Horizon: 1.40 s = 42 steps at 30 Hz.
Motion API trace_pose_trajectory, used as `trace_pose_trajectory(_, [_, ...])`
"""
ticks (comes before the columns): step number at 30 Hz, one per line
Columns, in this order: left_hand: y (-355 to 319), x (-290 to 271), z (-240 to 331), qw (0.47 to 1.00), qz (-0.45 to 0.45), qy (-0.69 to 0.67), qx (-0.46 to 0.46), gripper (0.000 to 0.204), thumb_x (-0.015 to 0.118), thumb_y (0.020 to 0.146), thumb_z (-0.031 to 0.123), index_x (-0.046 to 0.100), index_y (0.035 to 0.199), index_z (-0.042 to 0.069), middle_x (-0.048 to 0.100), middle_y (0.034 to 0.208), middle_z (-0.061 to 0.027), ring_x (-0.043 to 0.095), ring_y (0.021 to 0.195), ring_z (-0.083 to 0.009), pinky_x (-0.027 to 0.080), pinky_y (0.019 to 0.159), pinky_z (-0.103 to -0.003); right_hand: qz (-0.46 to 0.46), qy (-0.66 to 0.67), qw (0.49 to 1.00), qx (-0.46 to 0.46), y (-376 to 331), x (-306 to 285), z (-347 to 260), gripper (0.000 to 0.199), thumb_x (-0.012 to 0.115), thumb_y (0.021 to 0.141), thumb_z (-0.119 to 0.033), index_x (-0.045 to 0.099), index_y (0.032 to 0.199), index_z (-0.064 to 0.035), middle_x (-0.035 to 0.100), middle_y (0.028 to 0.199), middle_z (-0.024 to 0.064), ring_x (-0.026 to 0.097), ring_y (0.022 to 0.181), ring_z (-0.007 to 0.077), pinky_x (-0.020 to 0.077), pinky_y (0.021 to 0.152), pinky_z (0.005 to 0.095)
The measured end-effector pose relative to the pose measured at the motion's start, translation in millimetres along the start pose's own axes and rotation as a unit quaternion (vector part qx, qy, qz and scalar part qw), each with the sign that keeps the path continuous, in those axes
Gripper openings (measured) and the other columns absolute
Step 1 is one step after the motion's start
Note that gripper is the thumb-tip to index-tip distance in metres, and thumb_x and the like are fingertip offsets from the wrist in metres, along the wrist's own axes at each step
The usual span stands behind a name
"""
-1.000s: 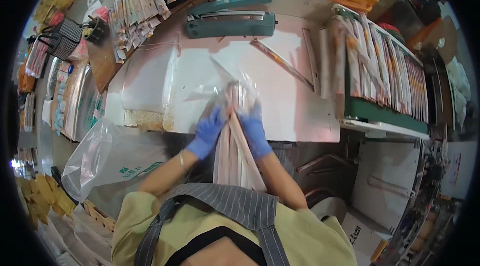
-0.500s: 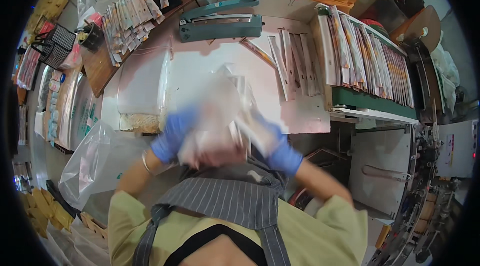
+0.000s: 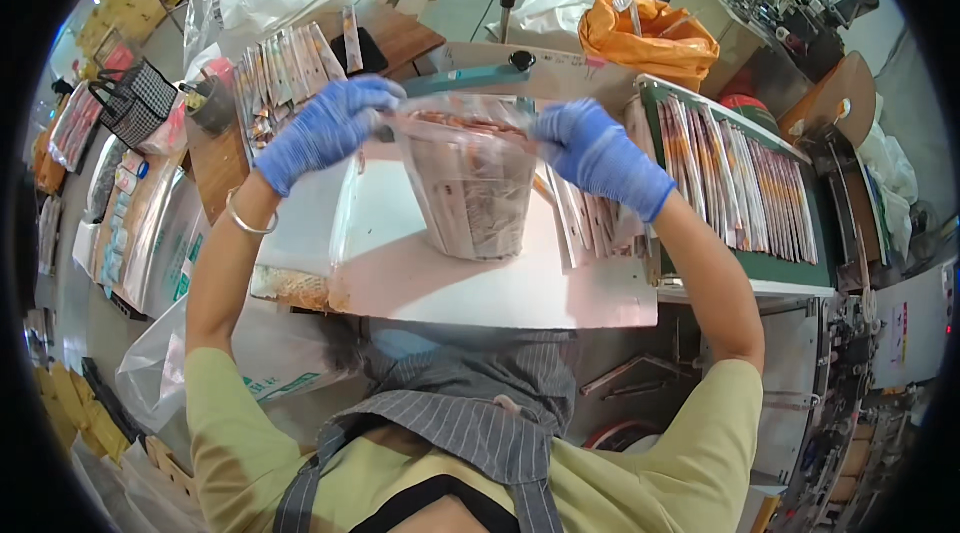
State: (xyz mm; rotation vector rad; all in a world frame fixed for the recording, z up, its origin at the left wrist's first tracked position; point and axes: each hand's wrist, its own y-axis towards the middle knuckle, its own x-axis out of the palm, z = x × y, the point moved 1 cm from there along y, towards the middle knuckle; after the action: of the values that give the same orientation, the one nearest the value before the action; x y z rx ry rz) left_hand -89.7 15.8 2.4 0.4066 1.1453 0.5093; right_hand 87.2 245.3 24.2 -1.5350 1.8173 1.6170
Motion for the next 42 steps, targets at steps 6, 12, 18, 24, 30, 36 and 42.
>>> trace_pose_trajectory(6, [11.6, 34.6, 49.9, 0.988, 0.072, -0.129, 0.044, 0.009, 0.058, 0.066, 0.004, 0.053, 0.073, 0.002, 0.052, 0.068, -0.0118, 0.052, 0.06, -0.0235, 0.044, 0.057, -0.03, 0.148, -0.324, 0.934, -0.032, 17.7, 30.2, -56.9, 0.018, 0.059, 0.066, -0.007, 0.057, 0.084, -0.0019, 0.051, 0.065, 0.0108, 0.054, 0.067, 0.0298, 0.045, 0.063, 0.0338])
trace_pose_trajectory(12, [-26.4, 137.0, 50.3, 0.899, 0.129, -0.359, -0.214, 0.05, 0.075, 0.06, 0.018, 0.051, 0.103, 0.007, 0.058, 0.093, -0.005, 0.055, 0.087, -0.0138, 0.045, 0.078, -0.028, 0.082, -0.192, 0.977, -0.046, 13.5, 51.4, -13.5, 0.006, 0.053, 0.075, -0.009, 0.052, 0.077, -0.0037, 0.054, 0.07, 0.013, 0.055, 0.061, 0.0271, 0.0422, 0.056, 0.0348])
trace_pose_trajectory(18, [8.4, 254.1, -36.5, 0.685, 0.108, -0.586, -0.419, 0.04, 0.071, 0.063, 0.008, 0.057, 0.1, 0.004, 0.061, 0.088, -0.0036, 0.057, 0.077, -0.0118, 0.047, 0.071, -0.026, 0.294, -0.165, 0.899, 0.281, 44.8, 136.6, 195.8, 0.016, 0.048, 0.084, -0.018, 0.052, 0.083, -0.0028, 0.055, 0.075, 0.0175, 0.054, 0.067, 0.0305, 0.042, 0.063, 0.0355])
trace_pose_trajectory(24, [0.9, 232.7, -105.1, 0.608, 0.148, -0.629, -0.461, 0.039, 0.07, 0.064, 0.021, 0.058, 0.096, 0.004, 0.06, 0.087, -0.0053, 0.056, 0.08, -0.0164, 0.045, 0.075, -0.028, 0.233, 0.156, 0.942, 0.182, 113.6, 124.8, 153.2, 0.014, 0.052, 0.082, -0.018, 0.055, 0.086, -0.0048, 0.053, 0.069, 0.0122, 0.053, 0.064, 0.0188, 0.0426, 0.062, 0.0286])
trace_pose_trajectory(30, [-68.5, 198.1, -155.1, 0.607, 0.104, -0.54, -0.573, 0.04, 0.063, 0.073, 0.024, 0.055, 0.105, 0.001, 0.059, 0.099, -0.0108, 0.053, 0.095, -0.017, 0.04, 0.084, -0.026, 0.287, 0.358, 0.812, 0.361, 24.9, 174.6, 229.3, 0.012, 0.057, 0.079, -0.011, 0.063, 0.088, -0.0061, 0.058, 0.074, 0.0001, 0.051, 0.066, 0.0077, 0.0417, 0.06, 0.0209])
trace_pose_trajectory(36, [-178.0, 169.9, -80.1, 0.777, 0.13, -0.329, -0.521, 0.037, 0.058, 0.079, 0.012, 0.045, 0.111, -0.001, 0.053, 0.102, -0.0046, 0.051, 0.093, -0.013, 0.045, 0.076, -0.024, 0.32, 0.41, 0.772, 0.365, 15.0, 187.0, 237.0, 0.012, 0.059, 0.08, -0.013, 0.064, 0.09, -0.0087, 0.059, 0.076, -0.0015, 0.051, 0.067, 0.0057, 0.0413, 0.061, 0.019])
trace_pose_trajectory(42, [-239.2, 41.8, -59.9, 0.838, 0.223, -0.037, -0.497, 0.013, 0.053, 0.072, -0.005, 0.061, 0.081, 0.002, 0.062, 0.079, -0.0079, 0.059, 0.076, -0.0143, 0.046, 0.073, -0.026, 0.342, 0.398, 0.782, 0.337, 8.1, 191.3, 256.0, 0.016, 0.059, 0.08, -0.018, 0.063, 0.092, -0.0074, 0.06, 0.079, 0.0012, 0.052, 0.065, 0.0082, 0.0435, 0.059, 0.0214])
